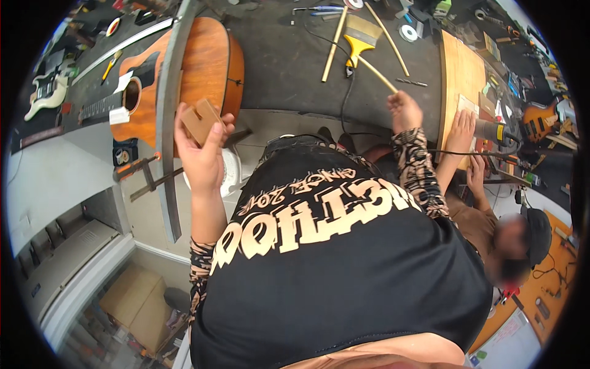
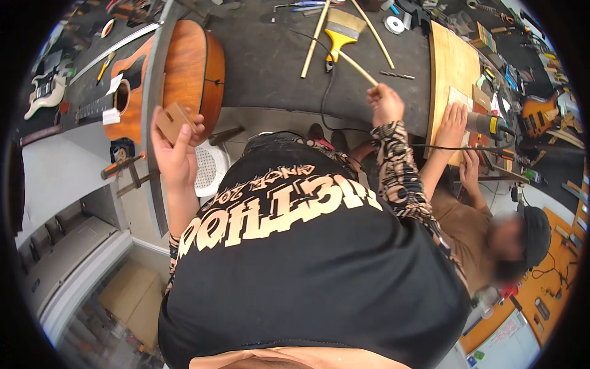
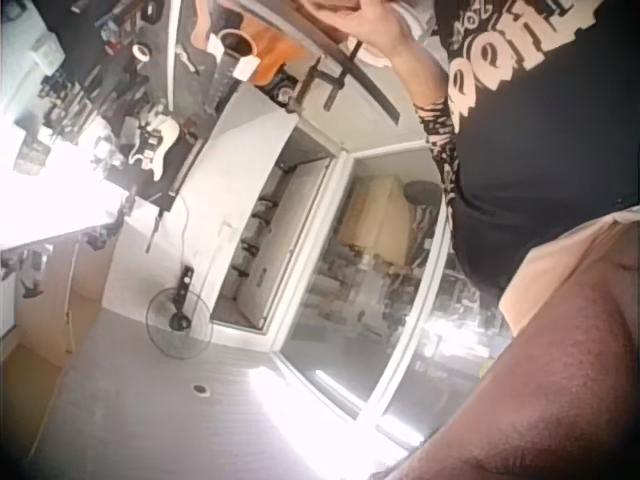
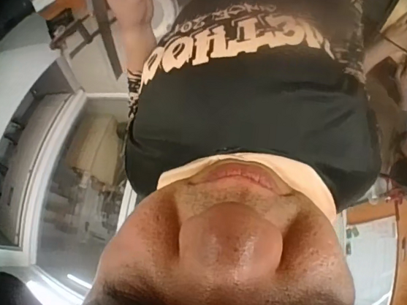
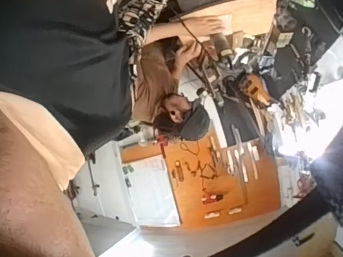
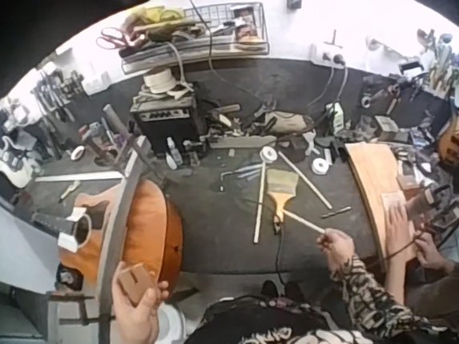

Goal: The person inserts a wooden handle into a wooden block, uses a small tool to tighten a screw, and holds the assembly up to a guitar on the bench.

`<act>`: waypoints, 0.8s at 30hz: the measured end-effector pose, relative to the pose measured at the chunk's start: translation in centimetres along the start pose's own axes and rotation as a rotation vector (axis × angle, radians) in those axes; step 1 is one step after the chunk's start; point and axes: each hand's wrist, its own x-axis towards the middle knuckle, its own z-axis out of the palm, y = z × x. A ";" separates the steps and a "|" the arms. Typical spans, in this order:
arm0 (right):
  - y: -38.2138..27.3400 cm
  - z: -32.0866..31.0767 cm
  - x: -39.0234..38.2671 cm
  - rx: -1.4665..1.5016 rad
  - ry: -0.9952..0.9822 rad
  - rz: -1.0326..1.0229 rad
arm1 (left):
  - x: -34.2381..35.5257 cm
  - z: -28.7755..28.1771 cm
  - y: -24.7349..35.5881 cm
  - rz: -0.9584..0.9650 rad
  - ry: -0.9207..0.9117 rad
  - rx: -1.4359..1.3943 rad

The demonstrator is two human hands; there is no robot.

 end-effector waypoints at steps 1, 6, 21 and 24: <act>1.6 -0.2 -0.5 0.018 0.047 0.025 | -0.4 0.0 -0.9 -0.105 -0.012 -0.048; 7.8 0.1 -0.7 -0.734 0.063 -0.260 | -1.6 0.2 -3.9 -0.379 -0.027 -0.067; 3.3 2.3 -1.3 -1.229 -0.091 -0.559 | -1.3 -0.1 -6.0 -0.517 -0.003 -0.151; 3.1 3.6 -0.9 -1.344 -0.079 -0.479 | -3.0 -1.2 -5.5 -0.539 0.080 -0.119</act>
